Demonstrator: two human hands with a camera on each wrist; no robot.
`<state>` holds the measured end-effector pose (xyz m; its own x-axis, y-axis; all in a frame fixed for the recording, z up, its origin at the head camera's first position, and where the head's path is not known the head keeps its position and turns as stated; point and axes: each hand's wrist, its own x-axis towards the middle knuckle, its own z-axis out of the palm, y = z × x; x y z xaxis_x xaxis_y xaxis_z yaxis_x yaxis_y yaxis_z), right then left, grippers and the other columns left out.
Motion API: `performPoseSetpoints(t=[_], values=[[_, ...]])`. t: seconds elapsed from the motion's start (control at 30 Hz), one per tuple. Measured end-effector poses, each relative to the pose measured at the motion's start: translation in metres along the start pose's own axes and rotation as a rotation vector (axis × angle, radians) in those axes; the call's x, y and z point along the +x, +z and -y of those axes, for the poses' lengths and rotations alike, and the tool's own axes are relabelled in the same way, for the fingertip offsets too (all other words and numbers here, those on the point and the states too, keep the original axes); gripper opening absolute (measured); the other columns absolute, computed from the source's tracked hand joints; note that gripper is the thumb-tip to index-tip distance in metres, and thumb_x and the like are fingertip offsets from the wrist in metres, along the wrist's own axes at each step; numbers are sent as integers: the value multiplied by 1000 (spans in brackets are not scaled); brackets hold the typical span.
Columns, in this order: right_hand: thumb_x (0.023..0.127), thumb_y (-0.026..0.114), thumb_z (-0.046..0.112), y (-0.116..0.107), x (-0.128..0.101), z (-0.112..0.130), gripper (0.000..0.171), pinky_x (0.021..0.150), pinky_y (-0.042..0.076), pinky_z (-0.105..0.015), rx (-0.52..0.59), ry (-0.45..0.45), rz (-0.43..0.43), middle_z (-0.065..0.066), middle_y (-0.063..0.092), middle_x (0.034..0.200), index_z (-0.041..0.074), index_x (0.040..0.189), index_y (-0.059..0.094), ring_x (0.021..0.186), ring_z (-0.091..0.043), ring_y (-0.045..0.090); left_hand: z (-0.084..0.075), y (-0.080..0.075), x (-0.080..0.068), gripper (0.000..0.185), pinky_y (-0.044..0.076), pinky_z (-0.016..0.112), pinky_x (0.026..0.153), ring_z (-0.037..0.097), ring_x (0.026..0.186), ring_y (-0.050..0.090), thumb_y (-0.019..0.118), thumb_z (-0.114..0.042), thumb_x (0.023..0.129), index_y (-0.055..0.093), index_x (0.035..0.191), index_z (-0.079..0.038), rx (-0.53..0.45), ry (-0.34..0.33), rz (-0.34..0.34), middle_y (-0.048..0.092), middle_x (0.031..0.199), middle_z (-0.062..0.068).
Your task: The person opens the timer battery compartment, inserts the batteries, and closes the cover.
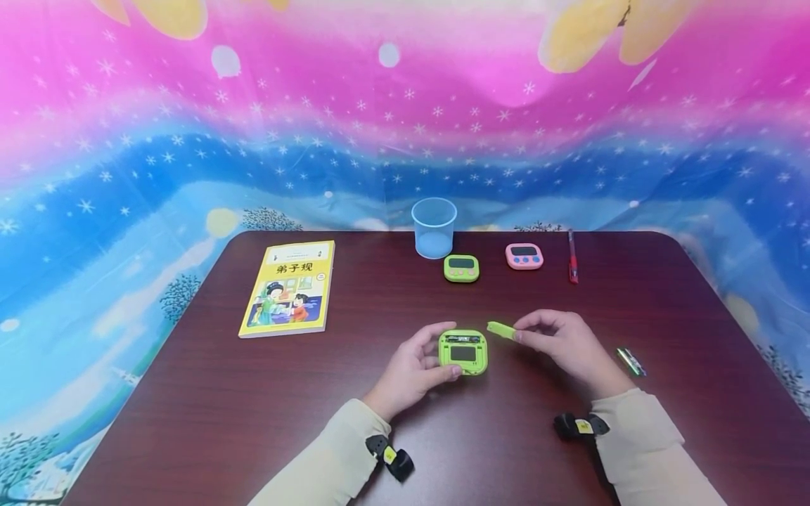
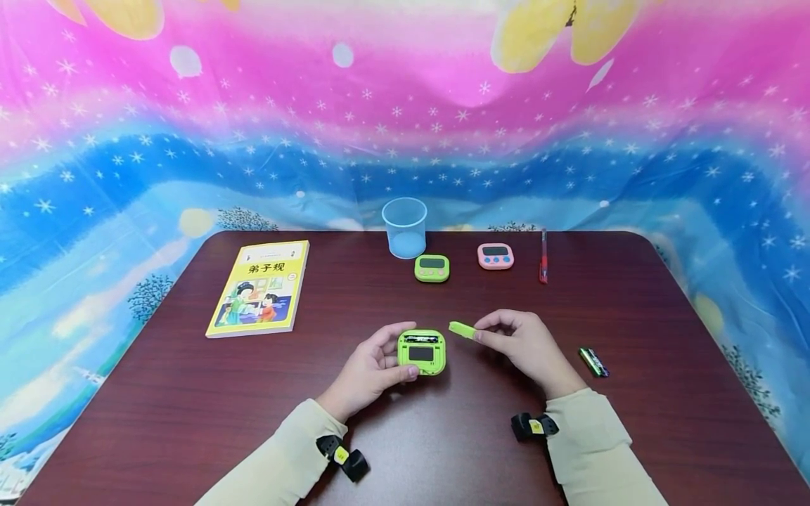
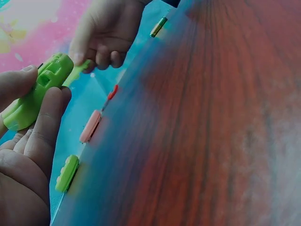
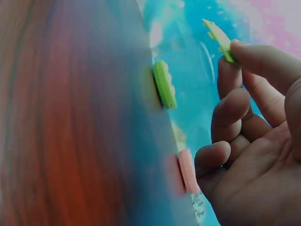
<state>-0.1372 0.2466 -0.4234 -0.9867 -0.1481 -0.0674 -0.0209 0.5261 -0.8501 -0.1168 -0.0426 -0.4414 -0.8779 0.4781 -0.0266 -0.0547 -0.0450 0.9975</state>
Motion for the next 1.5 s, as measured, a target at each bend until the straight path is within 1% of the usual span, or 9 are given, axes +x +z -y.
performPoseSetpoints(t=[0.13,0.23,0.37,0.57,0.83,1.0,1.27,1.37,1.5], values=[[88,80,20,2,-4,11,20,64,56,-34,59,-25,-4,-6,72,92,9,104,75,79,-32,62,0,1,0,70,53,28,51,22,93,73,74,3,88,44,149,-9,-10,5,-2,64,126,12],[87,80,21,4,-6,20,20,65,56,-32,77,-44,-5,-4,73,92,9,103,76,80,-27,63,1,1,1,70,53,28,50,23,93,73,74,4,88,43,149,-7,-10,7,-4,64,126,13],[87,80,21,7,-10,30,20,68,55,-29,84,-71,2,-3,73,93,9,103,77,81,-19,63,0,1,0,69,49,28,46,22,91,73,74,1,88,44,149,-9,3,-1,0,63,127,17],[87,80,21,15,-12,40,16,69,54,-27,78,-96,20,-2,73,92,12,100,78,83,-18,63,1,3,0,67,52,26,51,22,92,73,73,1,89,44,149,-9,-6,-6,14,60,131,23],[88,79,21,23,-12,43,13,72,53,-27,75,-113,39,1,73,93,14,99,77,86,-18,62,1,7,-1,65,50,26,48,27,92,73,74,-3,89,47,147,-12,18,-22,21,63,127,21],[89,78,19,26,-12,44,10,72,52,-27,70,-132,42,1,71,92,15,98,76,86,-19,61,2,8,-2,64,49,25,48,25,90,73,74,-4,90,47,147,-12,30,-20,24,63,127,20],[88,78,18,32,-11,45,7,76,52,-25,80,-142,-22,3,73,90,15,94,77,87,-17,64,3,11,-2,63,51,24,49,28,90,73,74,-3,90,47,147,-10,12,-3,24,64,126,19],[88,79,15,36,-11,45,6,77,51,-26,81,-173,-26,5,71,89,18,92,77,88,-16,63,3,11,-2,62,51,24,48,29,90,73,74,-4,90,48,146,-9,16,0,19,65,126,16],[88,78,14,42,-10,45,9,82,50,-30,65,-218,-31,8,67,90,23,90,75,91,-14,61,3,11,-3,62,52,24,49,30,91,73,73,-2,90,47,146,-8,13,12,11,64,126,13]])
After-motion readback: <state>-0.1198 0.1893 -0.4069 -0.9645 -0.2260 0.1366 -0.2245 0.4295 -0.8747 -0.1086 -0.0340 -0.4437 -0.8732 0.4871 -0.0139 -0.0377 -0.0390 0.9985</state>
